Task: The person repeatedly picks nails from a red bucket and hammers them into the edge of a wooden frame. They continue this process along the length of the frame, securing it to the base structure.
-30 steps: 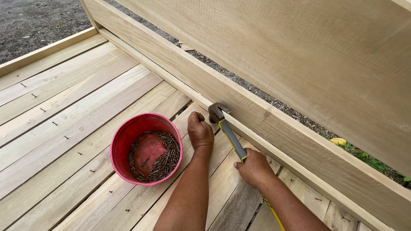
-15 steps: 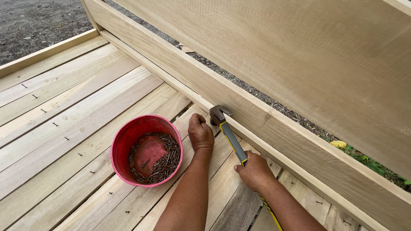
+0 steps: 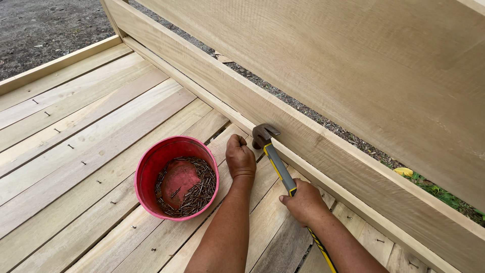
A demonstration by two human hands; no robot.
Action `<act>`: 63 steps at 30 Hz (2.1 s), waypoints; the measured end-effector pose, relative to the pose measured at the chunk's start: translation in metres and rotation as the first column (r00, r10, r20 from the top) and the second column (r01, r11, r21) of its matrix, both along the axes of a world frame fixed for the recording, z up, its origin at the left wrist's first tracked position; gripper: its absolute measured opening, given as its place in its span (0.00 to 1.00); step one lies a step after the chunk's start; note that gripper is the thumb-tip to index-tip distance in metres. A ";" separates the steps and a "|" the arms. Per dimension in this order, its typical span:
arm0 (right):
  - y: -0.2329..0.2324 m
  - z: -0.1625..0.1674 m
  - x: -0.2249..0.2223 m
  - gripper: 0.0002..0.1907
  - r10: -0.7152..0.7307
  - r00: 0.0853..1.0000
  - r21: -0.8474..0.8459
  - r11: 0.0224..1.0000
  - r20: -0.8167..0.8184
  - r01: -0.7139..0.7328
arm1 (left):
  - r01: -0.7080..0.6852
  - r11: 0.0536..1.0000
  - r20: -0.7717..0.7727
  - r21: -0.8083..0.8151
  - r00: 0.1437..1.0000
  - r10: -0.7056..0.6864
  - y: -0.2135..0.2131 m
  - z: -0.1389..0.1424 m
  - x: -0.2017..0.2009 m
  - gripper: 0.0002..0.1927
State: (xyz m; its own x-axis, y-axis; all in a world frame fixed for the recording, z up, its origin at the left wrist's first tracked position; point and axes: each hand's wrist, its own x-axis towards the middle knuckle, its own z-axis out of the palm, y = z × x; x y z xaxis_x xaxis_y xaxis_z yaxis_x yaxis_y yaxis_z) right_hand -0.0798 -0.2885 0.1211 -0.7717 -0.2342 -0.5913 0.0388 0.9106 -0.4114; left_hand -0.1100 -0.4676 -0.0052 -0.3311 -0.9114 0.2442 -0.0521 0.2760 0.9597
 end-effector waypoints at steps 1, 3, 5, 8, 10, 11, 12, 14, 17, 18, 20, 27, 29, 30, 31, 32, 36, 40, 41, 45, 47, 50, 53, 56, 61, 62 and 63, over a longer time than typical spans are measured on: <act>0.002 -0.002 -0.001 0.24 0.020 0.999 0.000 1.000 -0.033 -0.020 | -0.001 1.000 0.009 -0.007 1.000 0.001 0.001 0.001 0.000 0.05; 0.006 -0.007 -0.004 0.24 0.061 0.993 0.001 0.998 -0.097 -0.061 | 0.020 0.999 0.015 0.027 1.000 -0.021 0.001 0.002 0.000 0.05; 0.009 -0.014 -0.005 0.22 0.082 0.977 -0.072 0.993 -0.196 -0.098 | 0.024 0.999 0.028 0.047 0.999 -0.026 0.001 0.003 0.001 0.06; 0.007 -0.021 -0.007 0.23 0.095 0.969 -0.102 0.987 -0.228 -0.121 | 0.020 0.998 0.033 0.053 0.999 -0.022 0.001 0.002 0.001 0.05; 0.006 -0.020 -0.007 0.23 0.068 0.987 -0.082 0.993 -0.148 -0.081 | 0.019 0.999 0.011 0.038 1.000 -0.019 0.001 0.002 0.000 0.06; 0.005 -0.019 -0.007 0.24 0.035 0.997 -0.064 0.997 -0.073 -0.040 | 0.021 0.999 0.016 0.029 1.000 -0.022 0.000 0.003 0.000 0.06; 0.006 -0.017 -0.006 0.24 0.000 1.000 -0.042 0.999 0.002 0.000 | 0.024 0.999 0.021 0.021 0.999 -0.025 0.000 0.003 0.000 0.05; 0.010 -0.012 0.000 0.25 0.000 1.000 -0.027 1.000 0.017 0.000 | 0.025 1.000 0.029 0.015 0.999 -0.026 0.000 0.003 0.000 0.05; 0.028 -0.007 0.010 0.26 -0.007 0.997 -0.032 0.999 0.072 0.010 | 0.034 0.999 0.058 0.012 0.998 -0.035 -0.001 0.005 0.000 0.05; 0.037 -0.007 0.015 0.26 -0.010 0.995 -0.037 0.999 0.098 0.014 | 0.036 0.999 0.080 0.003 0.996 -0.036 -0.001 0.006 0.000 0.05; 0.055 -0.008 0.024 0.26 -0.035 0.987 -0.059 0.997 0.160 0.045 | 0.050 0.999 0.086 -0.018 0.995 -0.048 -0.001 0.008 0.001 0.06; 0.088 -0.019 0.069 0.24 -0.045 0.995 -0.094 0.994 0.086 0.053 | 0.052 0.995 0.103 -0.086 0.994 -0.043 0.024 0.008 0.024 0.13; 0.087 -0.024 0.076 0.24 -0.064 0.994 -0.070 0.995 0.088 0.071 | 0.004 0.996 0.124 -0.088 0.992 0.007 0.032 0.009 0.033 0.14; 0.087 -0.026 0.078 0.24 -0.075 0.993 -0.057 0.995 0.092 0.080 | -0.021 0.995 0.128 -0.095 0.991 0.033 0.036 0.011 0.036 0.13; 0.087 -0.028 0.079 0.24 -0.056 0.995 -0.041 0.997 0.081 0.059 | -0.043 0.994 0.131 -0.100 0.990 0.056 0.039 0.015 0.038 0.12; 0.086 -0.029 0.079 0.24 -0.037 0.997 -0.023 0.999 0.068 0.039 | -0.040 0.998 0.169 -0.053 0.984 0.049 0.041 0.021 0.038 0.13; 0.087 -0.032 0.079 0.23 -0.039 0.994 0.020 0.999 0.099 0.038 | -0.012 0.994 0.090 -0.111 0.996 0.022 0.029 0.055 0.048 0.14; 0.090 -0.031 0.083 0.21 -0.006 1.000 -0.015 1.000 -0.009 0.006 | -0.084 0.990 0.086 -0.115 0.992 0.094 -0.007 0.085 0.089 0.07; 0.089 -0.031 0.085 0.19 0.000 1.000 -0.012 1.000 -0.017 0.000 | -0.114 0.991 0.159 -0.072 0.979 0.125 -0.018 0.091 0.101 0.07; 0.088 -0.032 0.087 0.19 0.013 0.997 0.000 1.000 -0.071 -0.013 | 0.071 0.997 0.664 -0.010 0.746 -0.047 -0.037 0.092 0.141 0.15; 0.089 -0.033 0.087 0.19 -0.002 0.999 0.003 1.000 -0.048 0.002 | 0.253 0.967 0.805 0.014 0.571 -0.161 -0.036 0.086 0.146 0.25; 0.089 -0.032 0.087 0.20 -0.002 0.999 0.001 1.000 -0.049 0.002 | 0.342 0.939 0.857 0.036 0.472 -0.205 -0.037 0.080 0.149 0.28; 0.088 -0.027 0.089 0.19 -0.006 0.999 0.015 1.000 -0.033 0.006 | 0.390 0.920 0.853 -0.042 0.493 -0.170 -0.037 0.076 0.152 0.24; 0.087 -0.021 0.090 0.19 -0.005 1.000 0.027 1.000 -0.011 0.005 | 0.419 0.899 0.828 -0.130 0.545 -0.135 -0.035 0.076 0.156 0.21; 0.086 -0.014 0.091 0.20 -0.007 0.999 0.051 0.999 0.043 0.005 | 0.339 0.937 0.782 0.081 0.562 -0.271 -0.032 0.087 0.153 0.17; 0.086 -0.013 0.091 0.20 -0.006 0.999 0.050 0.999 0.052 0.003 | 0.311 0.942 0.774 0.126 0.564 -0.290 -0.032 0.090 0.152 0.16; 0.086 -0.013 0.091 0.19 -0.004 0.998 0.049 0.999 0.060 0.001 | 0.283 0.944 0.764 0.170 0.567 -0.308 -0.032 0.093 0.151 0.15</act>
State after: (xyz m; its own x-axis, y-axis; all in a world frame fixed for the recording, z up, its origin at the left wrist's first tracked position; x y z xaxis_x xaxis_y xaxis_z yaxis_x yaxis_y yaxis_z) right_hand 0.0110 -0.2028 0.1086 -0.7349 -0.2019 -0.6475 0.0649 0.9293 -0.3635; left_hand 0.0409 -0.4993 0.0876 -0.6349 -0.7289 -0.2561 -0.6938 0.3921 0.6040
